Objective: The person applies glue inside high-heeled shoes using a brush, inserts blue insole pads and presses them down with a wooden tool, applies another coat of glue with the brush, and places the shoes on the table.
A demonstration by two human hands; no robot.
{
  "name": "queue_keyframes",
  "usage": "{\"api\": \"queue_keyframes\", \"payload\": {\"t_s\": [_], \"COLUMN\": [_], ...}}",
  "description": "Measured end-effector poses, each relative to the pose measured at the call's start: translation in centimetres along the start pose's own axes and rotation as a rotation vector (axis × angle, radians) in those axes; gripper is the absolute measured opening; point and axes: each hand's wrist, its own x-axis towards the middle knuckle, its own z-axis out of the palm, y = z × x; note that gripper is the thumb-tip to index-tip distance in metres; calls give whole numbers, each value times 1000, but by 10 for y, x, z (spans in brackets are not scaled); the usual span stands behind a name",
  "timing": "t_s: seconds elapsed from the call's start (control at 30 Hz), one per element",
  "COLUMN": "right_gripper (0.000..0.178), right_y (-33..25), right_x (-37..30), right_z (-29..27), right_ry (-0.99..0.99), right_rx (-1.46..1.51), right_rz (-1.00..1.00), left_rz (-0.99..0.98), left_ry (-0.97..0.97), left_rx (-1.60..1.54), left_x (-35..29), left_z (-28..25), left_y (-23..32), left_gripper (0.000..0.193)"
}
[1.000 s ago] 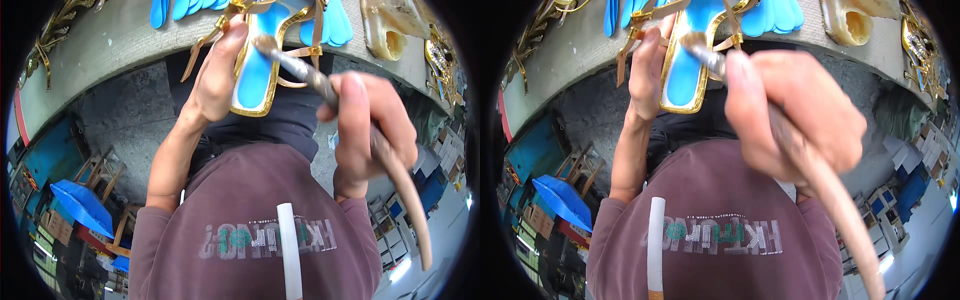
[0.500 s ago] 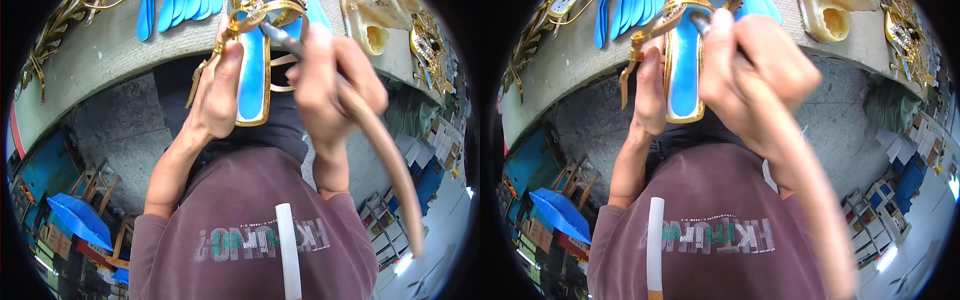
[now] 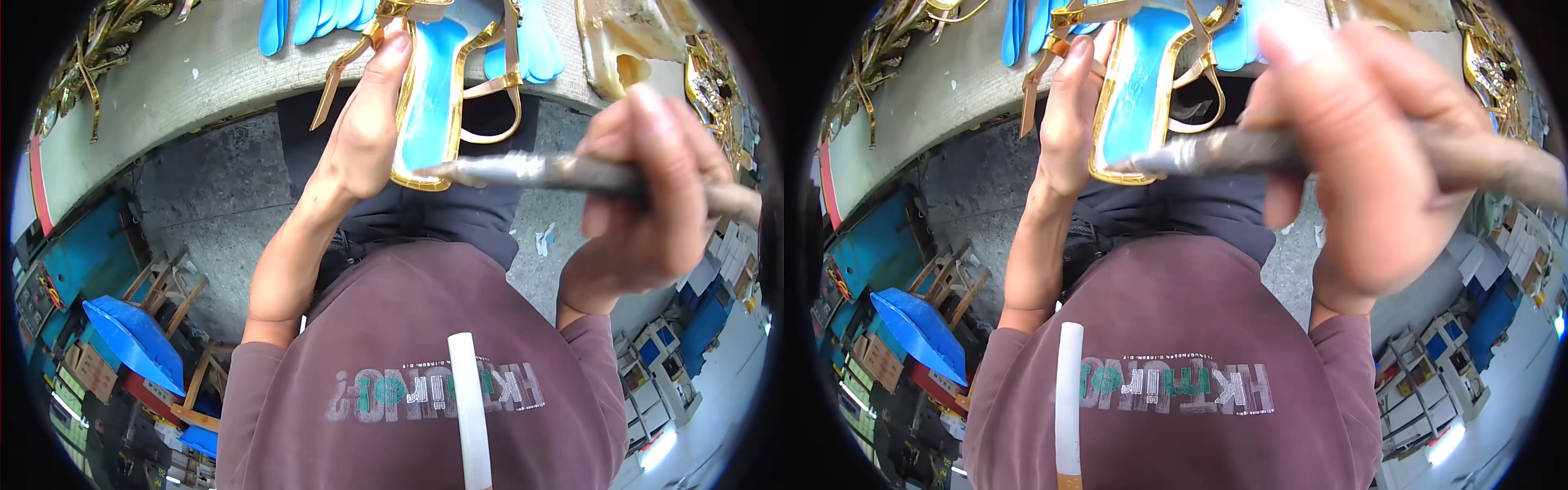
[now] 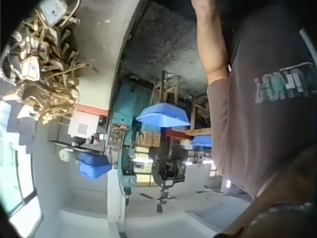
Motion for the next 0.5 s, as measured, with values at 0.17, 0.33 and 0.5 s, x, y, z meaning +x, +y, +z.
{"api": "queue_keyframes", "payload": {"t_s": [0.17,0.33,0.5], "right_gripper": [18,18,18], "right_y": [5,38,45], "right_x": [16,-29,-38], "right_z": [-22,-122,-127], "right_ry": [74,448,620], "right_rx": [-123,-205,228], "right_rz": [-381,-858,-153], "left_rz": [-84,-86,-12], "left_ry": [-21,0,-76], "left_rx": [-94,-275,-322], "left_x": [5,22,198], "left_z": [5,20,34], "left_y": [20,17,20], "left_gripper": [49,66,65]}}
